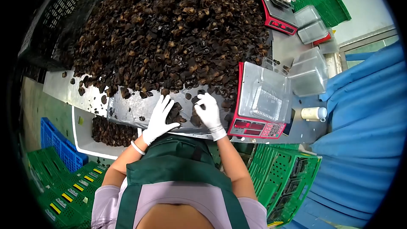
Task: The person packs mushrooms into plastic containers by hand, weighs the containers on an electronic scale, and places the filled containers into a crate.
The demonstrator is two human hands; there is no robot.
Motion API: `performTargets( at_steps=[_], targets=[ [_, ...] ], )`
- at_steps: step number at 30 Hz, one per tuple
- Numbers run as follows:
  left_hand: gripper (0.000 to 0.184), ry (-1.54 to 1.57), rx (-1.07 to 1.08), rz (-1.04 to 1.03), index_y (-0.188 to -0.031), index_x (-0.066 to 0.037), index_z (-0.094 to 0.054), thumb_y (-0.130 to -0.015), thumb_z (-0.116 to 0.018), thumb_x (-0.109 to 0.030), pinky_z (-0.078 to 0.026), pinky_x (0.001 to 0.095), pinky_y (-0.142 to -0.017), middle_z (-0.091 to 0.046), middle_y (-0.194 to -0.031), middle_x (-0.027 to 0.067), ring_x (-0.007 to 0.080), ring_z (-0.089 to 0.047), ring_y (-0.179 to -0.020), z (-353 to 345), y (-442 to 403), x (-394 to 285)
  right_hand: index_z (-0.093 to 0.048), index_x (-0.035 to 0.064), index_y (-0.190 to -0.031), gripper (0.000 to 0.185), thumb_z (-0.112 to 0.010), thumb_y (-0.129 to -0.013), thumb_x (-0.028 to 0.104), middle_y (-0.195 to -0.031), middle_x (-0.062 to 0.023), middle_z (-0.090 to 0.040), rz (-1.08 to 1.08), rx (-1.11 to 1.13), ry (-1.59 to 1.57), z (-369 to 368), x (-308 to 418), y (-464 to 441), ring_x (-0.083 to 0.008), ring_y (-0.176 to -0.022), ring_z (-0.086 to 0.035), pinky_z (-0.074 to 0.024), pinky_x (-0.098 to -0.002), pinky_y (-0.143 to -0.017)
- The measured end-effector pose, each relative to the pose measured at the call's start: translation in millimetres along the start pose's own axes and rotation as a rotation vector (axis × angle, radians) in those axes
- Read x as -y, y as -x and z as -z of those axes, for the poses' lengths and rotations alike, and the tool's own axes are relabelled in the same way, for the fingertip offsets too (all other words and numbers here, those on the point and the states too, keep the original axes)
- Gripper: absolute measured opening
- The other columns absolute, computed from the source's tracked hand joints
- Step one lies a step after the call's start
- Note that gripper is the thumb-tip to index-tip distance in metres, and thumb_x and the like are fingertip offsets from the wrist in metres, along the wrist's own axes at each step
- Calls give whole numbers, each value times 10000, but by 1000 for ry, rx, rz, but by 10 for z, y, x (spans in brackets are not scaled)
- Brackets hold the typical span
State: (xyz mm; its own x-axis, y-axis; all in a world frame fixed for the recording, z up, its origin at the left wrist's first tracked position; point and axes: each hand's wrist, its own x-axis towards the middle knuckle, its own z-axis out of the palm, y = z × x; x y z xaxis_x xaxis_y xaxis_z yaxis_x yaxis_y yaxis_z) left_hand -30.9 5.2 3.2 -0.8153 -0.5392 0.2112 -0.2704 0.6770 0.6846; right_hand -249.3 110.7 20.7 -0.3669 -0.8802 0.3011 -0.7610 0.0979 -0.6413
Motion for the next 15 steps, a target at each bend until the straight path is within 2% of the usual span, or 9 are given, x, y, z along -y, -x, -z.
performTargets(
  at_steps=[3, 4, 6, 7, 9, 10, 11, 13, 15],
  targets=[
    [902, 32, 16, 34, -1401, -36, -378, -687, -754, -439, -247, 481, -1127, -280, -1491, 221, 421, -225, -1389, -19, 16, 26, -607, 2, -1049, 183, -598, -869, 30, -1037, -99, -642, -517, -112, -635, 147, 381, -127, -147, -960, -604, -489, -279, -853],
    [902, 34, 22, 26, -1401, -36, -378, -687, -754, -439, -247, 481, -1127, -280, -1491, 221, 421, -225, -1389, -63, 26, 83, -612, 16, -1068, 223, -622, -848, 49, -1051, -96, -635, -477, -75, -576, 127, 689, -181, -172, -948, -613, -490, -297, -853],
    [916, -139, 64, -35, -1418, -26, -356, -727, -675, -537, -203, 476, -1144, -243, -1511, 218, 411, -202, -1401, -176, 38, 216, -623, 58, -1087, 307, -641, -781, 46, -1052, -96, -632, 16, 209, -425, 75, 1258, -266, -219, -1018, -596, -468, -353, -904],
    [935, 26, 35, 35, -1427, -23, -338, -721, -687, -527, -190, 480, -1147, -231, -1514, 224, 414, -182, -1406, -188, 41, 209, -631, 69, -1078, 323, -632, -757, 105, -1038, -103, -631, -30, 262, -620, -38, 1392, -155, -251, -1046, -580, -440, -369, -942],
    [974, 371, -57, 158, -1445, -18, -302, -708, -711, -507, -163, 487, -1151, -209, -1518, 235, 421, -142, -1417, -220, 57, 197, -651, 104, -989, 286, -629, -756, 268, -968, -79, -620, 302, 235, -36, -176, 1181, -366, -256, -932, -577, -447, -384, -833],
    [984, -43, -15, 105, -1450, -24, -292, -697, -747, -466, -172, 494, -1147, -208, -1518, 236, 426, -142, -1415, -102, 42, 175, -654, 116, -957, 280, -624, -765, 318, -950, -65, -614, 227, 393, 138, -113, 1059, -532, -253, -904, -567, -444, -400, -791],
    [1024, 35, -100, 131, -1453, -30, -281, -653, -810, -391, -194, 490, -1140, -213, -1516, 231, 424, -156, -1412, -48, 31, 92, -654, 126, -914, 285, -641, -756, 364, -937, -40, -612, 260, 265, 124, -89, 803, -575, -250, -907, -545, -421, -423, -749],
    [1032, 61, -86, 131, -1441, -26, -303, -628, -826, -388, -224, 474, -1132, -248, -1501, 234, 424, -209, -1394, -14, 0, 78, -678, 204, -1054, 355, -626, -795, 441, -1163, -74, -595, 221, 151, 511, -175, 94, -372, -306, -1104, -520, -382, -482, -946],
    [1017, 100, -9, 96, -1428, -25, -327, -625, -826, -398, -249, 467, -1122, -289, -1484, 230, 427, -253, -1375, -18, -37, 67, -650, 217, -1166, 395, -627, -826, 417, -1295, -101, -539, 102, 312, 249, -22, -323, -112, -356, -1245, -441, -271, -539, -1071]
  ],
)
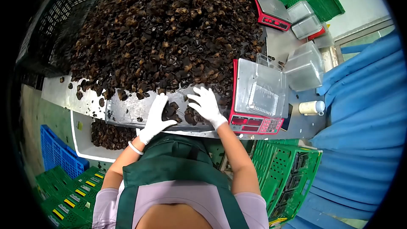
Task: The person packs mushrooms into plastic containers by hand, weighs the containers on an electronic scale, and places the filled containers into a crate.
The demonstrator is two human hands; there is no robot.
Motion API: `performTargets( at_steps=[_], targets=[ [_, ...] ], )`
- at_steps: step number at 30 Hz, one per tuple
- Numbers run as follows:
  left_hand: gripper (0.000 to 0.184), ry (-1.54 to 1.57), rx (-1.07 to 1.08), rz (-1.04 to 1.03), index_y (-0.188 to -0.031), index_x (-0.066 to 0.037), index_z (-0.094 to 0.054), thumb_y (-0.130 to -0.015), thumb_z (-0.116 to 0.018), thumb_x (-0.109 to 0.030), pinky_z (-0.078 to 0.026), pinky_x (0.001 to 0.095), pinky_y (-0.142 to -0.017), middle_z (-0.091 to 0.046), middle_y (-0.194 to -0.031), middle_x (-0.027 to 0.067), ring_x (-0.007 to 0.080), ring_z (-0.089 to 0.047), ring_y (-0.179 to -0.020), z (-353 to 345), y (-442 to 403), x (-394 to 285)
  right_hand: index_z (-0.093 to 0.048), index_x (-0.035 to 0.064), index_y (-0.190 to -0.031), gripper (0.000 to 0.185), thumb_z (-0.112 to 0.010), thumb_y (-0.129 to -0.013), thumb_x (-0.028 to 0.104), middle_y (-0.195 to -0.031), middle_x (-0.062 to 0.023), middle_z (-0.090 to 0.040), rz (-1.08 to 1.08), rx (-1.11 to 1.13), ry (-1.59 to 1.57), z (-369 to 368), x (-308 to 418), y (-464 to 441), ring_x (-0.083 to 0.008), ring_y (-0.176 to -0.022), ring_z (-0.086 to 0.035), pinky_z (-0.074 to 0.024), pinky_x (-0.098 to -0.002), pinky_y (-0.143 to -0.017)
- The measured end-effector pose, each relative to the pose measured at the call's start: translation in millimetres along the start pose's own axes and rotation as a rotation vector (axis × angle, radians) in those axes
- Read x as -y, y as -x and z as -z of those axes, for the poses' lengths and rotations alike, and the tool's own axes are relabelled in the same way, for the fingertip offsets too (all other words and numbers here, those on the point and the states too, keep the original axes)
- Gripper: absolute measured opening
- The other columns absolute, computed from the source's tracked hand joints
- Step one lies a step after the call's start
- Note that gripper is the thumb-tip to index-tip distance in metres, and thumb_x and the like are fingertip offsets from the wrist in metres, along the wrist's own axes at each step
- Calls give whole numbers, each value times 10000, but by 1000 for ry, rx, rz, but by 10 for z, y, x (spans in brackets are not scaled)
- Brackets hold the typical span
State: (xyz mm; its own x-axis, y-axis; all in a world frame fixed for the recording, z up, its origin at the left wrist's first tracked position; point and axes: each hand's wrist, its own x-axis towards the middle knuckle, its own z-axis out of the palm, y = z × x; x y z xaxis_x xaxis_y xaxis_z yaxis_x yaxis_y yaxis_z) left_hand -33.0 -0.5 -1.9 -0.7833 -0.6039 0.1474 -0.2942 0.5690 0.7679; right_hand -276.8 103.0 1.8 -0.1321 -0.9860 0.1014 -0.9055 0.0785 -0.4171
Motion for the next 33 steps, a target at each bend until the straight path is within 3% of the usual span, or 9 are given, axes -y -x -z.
performTargets(
  at_steps=[3, 7, 16, 19, 21, 24, 25, 28, 33],
  targets=[
    [1001, -14, 56, -101, -1423, -37, -346, -632, -800, -450, -258, 472, -1116, -313, -1474, 215, 423, -269, -1368, -46, -13, -21, -623, 171, -1207, 470, -652, -807, 417, -1299, -121, -529, -27, 69, -248, 14, 31, 180, -376, -1261, -423, -258, -545, -1085],
    [882, -206, 144, -219, -1385, -78, -422, -653, -778, -417, -303, 474, -1083, -398, -1415, 185, 403, -356, -1307, -95, -83, -143, -470, 217, -1377, 776, -704, -703, 522, -1401, -139, -429, 40, 56, -11, 85, 470, 301, -382, -1292, -375, -240, -553, -1092],
    [596, -297, 99, -297, -1280, -103, -529, -709, -686, -173, -434, 398, -897, -537, -1218, 119, 313, -517, -1093, -222, -45, 30, -623, 211, -1181, 418, -678, -768, 240, -1084, -44, -599, 133, -106, 147, -131, 457, 363, -241, -981, -559, -466, -324, -785],
    [563, -139, 28, -226, -1264, -79, -540, -708, -634, -69, -442, 380, -890, -561, -1150, 126, 315, -529, -1043, -211, -132, 53, -635, 146, -1167, 332, -643, -835, 142, -980, -59, -645, -148, -259, -492, -88, 382, 230, -201, -819, -608, -486, -286, -677],
    [484, 131, -158, -83, -1213, -40, -574, -731, -602, -5, -472, 363, -849, -614, -1003, 119, 284, -569, -945, -256, -234, -27, -600, 128, -1209, 312, -602, -904, 189, -1004, -50, -644, -745, -70, -1336, 2, 258, 173, -179, -820, -608, -482, -289, -639],
    [295, 1027, -173, 646, -1178, -52, -581, -945, -564, -232, -500, 290, -767, -629, -1032, 31, 146, -602, -874, -266, -393, -308, -523, 120, -1278, 401, -552, -940, 333, -1082, -81, -614, -661, -55, -2192, -45, -13, 218, -197, -872, -598, -498, -304, -620],
    [317, 1331, -153, 704, -1157, -79, -592, -936, -573, -305, -514, 280, -696, -651, -1055, 56, 148, -624, -893, -260, -430, -315, -520, 122, -1279, 393, -540, -949, 335, -1102, -85, -605, -571, -67, -2409, -19, -30, 211, -206, -873, -603, -517, -315, -621],
    [409, 1667, -122, 900, -1167, -89, -589, -923, -550, -415, -528, 289, -653, -654, -1123, 124, 224, -650, -926, -241, -580, -562, -527, 139, -1257, 373, -501, -960, 363, -1130, -86, -585, -584, -155, -2526, 265, -15, 210, -222, -917, -591, -512, -329, -606],
    [478, 1965, 68, 721, -1255, -73, -544, -924, -523, -418, -550, 369, -752, -576, -1251, 172, 324, -593, -1083, -325, -1022, -1163, -547, 135, -1183, 343, -489, -956, 385, -1101, -81, -594, -434, -366, -2435, 1128, -36, 266, -219, -898, -585, -508, -348, -595]
  ],
)
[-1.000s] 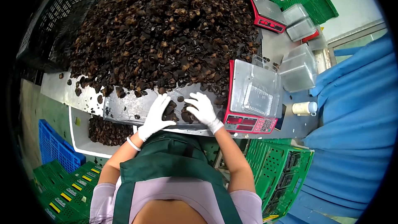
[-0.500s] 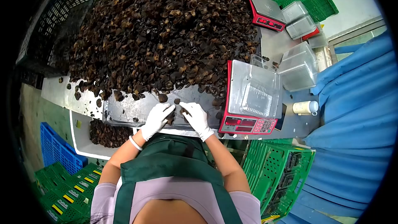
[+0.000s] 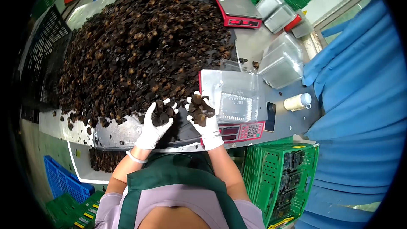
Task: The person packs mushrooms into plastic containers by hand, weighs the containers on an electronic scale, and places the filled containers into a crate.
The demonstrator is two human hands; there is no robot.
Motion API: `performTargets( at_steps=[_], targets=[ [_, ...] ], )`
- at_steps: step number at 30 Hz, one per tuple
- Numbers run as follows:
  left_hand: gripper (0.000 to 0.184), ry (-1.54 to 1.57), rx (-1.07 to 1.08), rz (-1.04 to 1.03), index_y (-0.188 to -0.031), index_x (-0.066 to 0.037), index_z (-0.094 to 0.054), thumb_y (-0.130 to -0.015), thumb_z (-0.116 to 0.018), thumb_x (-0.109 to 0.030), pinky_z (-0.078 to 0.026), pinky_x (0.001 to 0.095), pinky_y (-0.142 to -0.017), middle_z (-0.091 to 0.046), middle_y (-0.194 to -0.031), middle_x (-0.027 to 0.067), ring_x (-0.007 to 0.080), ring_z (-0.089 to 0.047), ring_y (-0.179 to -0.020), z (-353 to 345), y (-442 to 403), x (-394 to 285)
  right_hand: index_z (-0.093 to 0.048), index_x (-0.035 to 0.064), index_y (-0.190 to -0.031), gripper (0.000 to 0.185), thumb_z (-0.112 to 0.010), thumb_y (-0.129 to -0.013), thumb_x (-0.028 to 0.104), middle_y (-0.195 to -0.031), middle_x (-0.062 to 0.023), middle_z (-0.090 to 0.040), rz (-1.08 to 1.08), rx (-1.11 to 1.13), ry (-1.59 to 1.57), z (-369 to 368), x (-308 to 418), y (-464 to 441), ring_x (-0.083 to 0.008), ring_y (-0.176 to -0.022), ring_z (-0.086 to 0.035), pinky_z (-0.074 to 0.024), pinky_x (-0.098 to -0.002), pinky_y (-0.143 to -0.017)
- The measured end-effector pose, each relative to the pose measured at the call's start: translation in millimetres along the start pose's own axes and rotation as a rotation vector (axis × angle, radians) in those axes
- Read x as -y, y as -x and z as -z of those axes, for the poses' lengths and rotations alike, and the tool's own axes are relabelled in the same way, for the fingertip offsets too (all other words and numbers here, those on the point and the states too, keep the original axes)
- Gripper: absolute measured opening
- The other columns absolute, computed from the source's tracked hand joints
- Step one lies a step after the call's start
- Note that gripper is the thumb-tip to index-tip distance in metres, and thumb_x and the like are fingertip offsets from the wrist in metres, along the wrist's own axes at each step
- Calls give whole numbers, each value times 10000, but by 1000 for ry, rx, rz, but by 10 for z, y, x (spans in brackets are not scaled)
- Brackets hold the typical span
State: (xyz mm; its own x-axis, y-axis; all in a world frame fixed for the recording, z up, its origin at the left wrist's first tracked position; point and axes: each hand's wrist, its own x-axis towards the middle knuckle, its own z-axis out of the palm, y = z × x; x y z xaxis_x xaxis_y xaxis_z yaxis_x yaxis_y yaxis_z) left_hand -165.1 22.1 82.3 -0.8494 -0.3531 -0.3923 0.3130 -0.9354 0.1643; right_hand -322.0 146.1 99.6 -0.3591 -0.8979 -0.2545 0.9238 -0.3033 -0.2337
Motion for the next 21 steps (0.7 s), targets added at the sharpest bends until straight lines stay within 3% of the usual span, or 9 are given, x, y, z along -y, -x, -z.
performTargets(
  at_steps=[4, 5, 8, 10, 12, 15, 17, 19, 21],
  targets=[
    [537, -31, 120, 56, -1303, -49, -490, -937, -480, -443, -489, 431, -944, -532, -1310, 160, 328, -546, -1171, -560, -259, 214, -540, 46, -1161, 339, -534, -951, 313, -1049, -100, -601, 233, 44, 93, 64, 731, 165, -193, -900, -595, -507, -320, -649],
    [542, -48, 176, 72, -1310, -44, -483, -939, -478, -440, -476, 439, -963, -533, -1305, 166, 331, -544, -1171, -656, -331, 277, -537, 23, -1166, 345, -539, -954, 295, -1027, -104, -603, 378, -42, 196, 55, 881, 187, -182, -881, -596, -502, -306, -666],
    [547, -69, 186, 46, -1332, -24, -464, -955, -466, -420, -461, 445, -985, -558, -1260, 158, 304, -560, -1147, -800, -698, 607, -558, 39, -1158, 341, -524, -958, 313, -980, -101, -629, 429, -70, 578, 20, 1317, 385, -197, -814, -608, -512, -326, -734],
    [529, -177, 257, 97, -1304, -6, -465, -951, -474, -400, -421, 446, -1028, -533, -1286, 179, 329, -537, -1171, -1161, -669, 755, -573, 34, -1144, 311, -531, -954, 276, -999, -97, -632, 497, -58, 630, 87, 1458, 424, -183, -880, -610, -507, -315, -753],
    [407, -349, 274, 94, -1261, -68, -541, -955, -520, -337, -509, 447, -887, -603, -1200, 126, 233, -605, -1045, -1269, -825, 963, -588, 20, -1127, 294, -524, -954, 250, -1021, -92, -634, 684, -369, 948, 48, 1471, 498, -171, -939, -605, -500, -309, -787],
    [319, -671, 224, -337, -1078, -38, -653, -909, -608, -304, -516, 315, -793, -685, -955, 82, 188, -648, -889, -1152, -1207, 1302, -576, -11, -1134, 252, -470, -966, 144, -1040, -82, -631, 754, -360, 976, 145, 1546, 565, -149, -968, -598, -456, -277, -879],
    [296, -1590, 184, -776, -1060, -69, -673, -818, -682, -240, -503, 288, -735, -690, -900, 79, 183, -654, -799, -875, -1391, 1292, -566, -15, -1149, 250, -457, -966, 116, -1039, -82, -631, 782, -356, 946, 217, 1592, 565, -148, -967, -597, -448, -269, -887],
    [312, -1679, 361, -1027, -1055, -116, -689, -763, -717, -222, -503, 299, -717, -692, -891, 60, 198, -653, -796, -1182, -1180, 1264, -544, -17, -1182, 265, -447, -961, 91, -1052, -86, -629, 802, -363, 870, 198, 1624, 573, -149, -957, -597, -450, -267, -882],
    [303, -1631, 328, -991, -1052, -103, -686, -768, -715, -205, -506, 295, -732, -693, -891, 65, 191, -655, -809, -1072, -1281, 1337, -540, -18, -1189, 270, -444, -966, 100, -1064, -88, -626, 786, -362, 894, 207, 1671, 585, -152, -969, -599, -451, -269, -885]
  ],
)
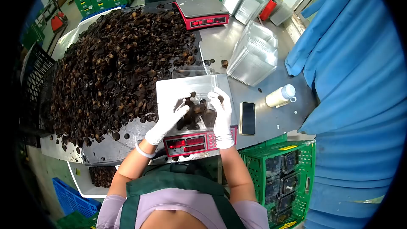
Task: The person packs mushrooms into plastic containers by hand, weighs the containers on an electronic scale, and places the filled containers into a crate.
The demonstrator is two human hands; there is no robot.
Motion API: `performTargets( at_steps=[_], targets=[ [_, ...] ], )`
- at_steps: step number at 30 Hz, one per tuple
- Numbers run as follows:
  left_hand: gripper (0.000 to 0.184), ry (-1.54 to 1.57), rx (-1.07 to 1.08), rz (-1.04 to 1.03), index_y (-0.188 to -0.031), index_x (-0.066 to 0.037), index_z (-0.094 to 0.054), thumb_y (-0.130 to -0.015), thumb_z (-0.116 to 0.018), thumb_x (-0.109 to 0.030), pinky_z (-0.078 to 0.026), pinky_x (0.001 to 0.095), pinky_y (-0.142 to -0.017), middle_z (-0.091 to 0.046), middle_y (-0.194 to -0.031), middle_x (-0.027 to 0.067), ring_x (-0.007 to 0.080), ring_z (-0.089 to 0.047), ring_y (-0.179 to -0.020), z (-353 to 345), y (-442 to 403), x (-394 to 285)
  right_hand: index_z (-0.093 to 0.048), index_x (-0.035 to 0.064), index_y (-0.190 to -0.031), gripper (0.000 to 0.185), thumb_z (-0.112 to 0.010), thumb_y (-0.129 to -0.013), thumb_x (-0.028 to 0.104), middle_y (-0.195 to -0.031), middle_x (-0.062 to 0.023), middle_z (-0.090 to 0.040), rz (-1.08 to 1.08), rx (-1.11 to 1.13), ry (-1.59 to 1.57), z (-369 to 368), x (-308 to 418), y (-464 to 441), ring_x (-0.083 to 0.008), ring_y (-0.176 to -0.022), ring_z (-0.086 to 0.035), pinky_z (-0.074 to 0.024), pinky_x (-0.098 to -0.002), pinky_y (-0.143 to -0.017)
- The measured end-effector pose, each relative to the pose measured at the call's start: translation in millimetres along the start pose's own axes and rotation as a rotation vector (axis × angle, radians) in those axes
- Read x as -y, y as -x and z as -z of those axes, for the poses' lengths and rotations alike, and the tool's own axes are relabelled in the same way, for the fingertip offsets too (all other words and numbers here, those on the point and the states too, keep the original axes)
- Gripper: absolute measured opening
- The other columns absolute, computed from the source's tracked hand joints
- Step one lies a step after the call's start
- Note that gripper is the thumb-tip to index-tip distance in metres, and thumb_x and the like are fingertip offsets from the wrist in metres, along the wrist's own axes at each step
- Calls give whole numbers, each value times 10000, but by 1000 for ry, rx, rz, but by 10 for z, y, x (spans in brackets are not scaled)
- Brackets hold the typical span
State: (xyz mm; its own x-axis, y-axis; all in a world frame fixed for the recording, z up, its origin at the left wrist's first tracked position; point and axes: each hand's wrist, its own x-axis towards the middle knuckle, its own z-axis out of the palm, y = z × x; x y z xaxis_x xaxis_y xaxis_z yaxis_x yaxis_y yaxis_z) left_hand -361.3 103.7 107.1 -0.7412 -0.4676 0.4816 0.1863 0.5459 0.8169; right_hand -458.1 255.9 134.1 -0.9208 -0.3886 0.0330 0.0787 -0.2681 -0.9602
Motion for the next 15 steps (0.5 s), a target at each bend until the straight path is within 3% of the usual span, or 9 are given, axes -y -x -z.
performTargets(
  at_steps=[2, 3, 5, 6, 7, 9, 11, 14, 15],
  targets=[
    [237, 185, 11, 180, -1046, -56, -669, -820, -677, -127, -508, 293, -793, -690, -953, 75, 178, -654, -858, -14, 98, 70, -537, -18, -1193, 277, -432, -988, 137, -1093, -92, -619, -36, 16, 35, 1, 58, -9, -161, -1010, -602, -456, -273, -912],
    [191, 570, 25, 355, -1070, -34, -647, -895, -599, -95, -504, 284, -808, -673, -1030, 73, 162, -639, -913, 36, 88, -96, -537, -18, -1193, 277, -432, -988, 137, -1093, -92, -619, -35, 19, 33, 24, 46, -23, -161, -1010, -602, -456, -273, -912],
    [206, 411, 182, 477, -1104, -24, -625, -951, -526, -119, -498, 273, -811, -639, -1078, 66, 156, -616, -937, 205, 89, -133, -540, -27, -1175, 293, -415, -1006, 177, -1080, -104, -619, -31, 69, -24, 98, 10, -48, -175, -1017, -607, -474, -287, -918],
    [296, 209, 128, 200, -1095, 18, -614, -978, -489, -223, -458, 262, -759, -633, -931, 61, 118, -563, -842, 240, 88, -186, -540, -27, -1175, 293, -415, -1006, 177, -1080, -104, -619, -33, 73, -24, 131, 9, -65, -175, -1017, -607, -474, -287, -918],
    [296, 206, 122, 203, -1095, 18, -614, -978, -489, -223, -458, 262, -759, -633, -931, 61, 118, -563, -842, 277, 106, -201, -556, -26, -1159, 314, -434, -1003, 218, -1070, -105, -625, -23, 93, -40, 162, 9, -83, -167, -1012, -607, -467, -282, -915],
    [290, 364, 252, 611, -1080, 16, -623, -975, -486, -217, -451, 267, -759, -629, -873, 44, 116, -554, -824, 399, 181, -191, -543, -49, -1139, 328, -379, -1024, 210, -1041, -127, -619, 10, 96, 6, 190, 30, -130, -195, -967, -626, -506, -306, -878],
    [290, 210, 120, 439, -1068, 0, -633, -979, -478, -228, -446, 254, -719, -641, -903, 49, 100, -546, -810, 366, 372, 95, -544, -53, -1137, 325, -372, -1025, 198, -1048, -134, -620, 19, 79, 96, 219, 121, -139, -193, -963, -627, -505, -313, -877],
    [264, 606, -14, 622, -1079, -14, -631, -967, -488, -206, -463, 234, -674, -658, -977, 65, 101, -582, -825, 656, 336, -268, -577, -61, -1126, 274, -405, -981, 96, -1097, -135, -630, 175, 68, 180, 269, 133, -163, -198, -979, -631, -499, -307, -874],
    [254, 926, -116, 875, -1115, -9, -615, -942, -502, -156, -479, 255, -682, -660, -993, 60, 122, -618, -889, 733, 412, -292, -580, -58, -1123, 262, -412, -965, 68, -1104, -139, -627, 180, 42, 199, 289, 137, -155, -205, -983, -631, -497, -308, -885]
  ],
)
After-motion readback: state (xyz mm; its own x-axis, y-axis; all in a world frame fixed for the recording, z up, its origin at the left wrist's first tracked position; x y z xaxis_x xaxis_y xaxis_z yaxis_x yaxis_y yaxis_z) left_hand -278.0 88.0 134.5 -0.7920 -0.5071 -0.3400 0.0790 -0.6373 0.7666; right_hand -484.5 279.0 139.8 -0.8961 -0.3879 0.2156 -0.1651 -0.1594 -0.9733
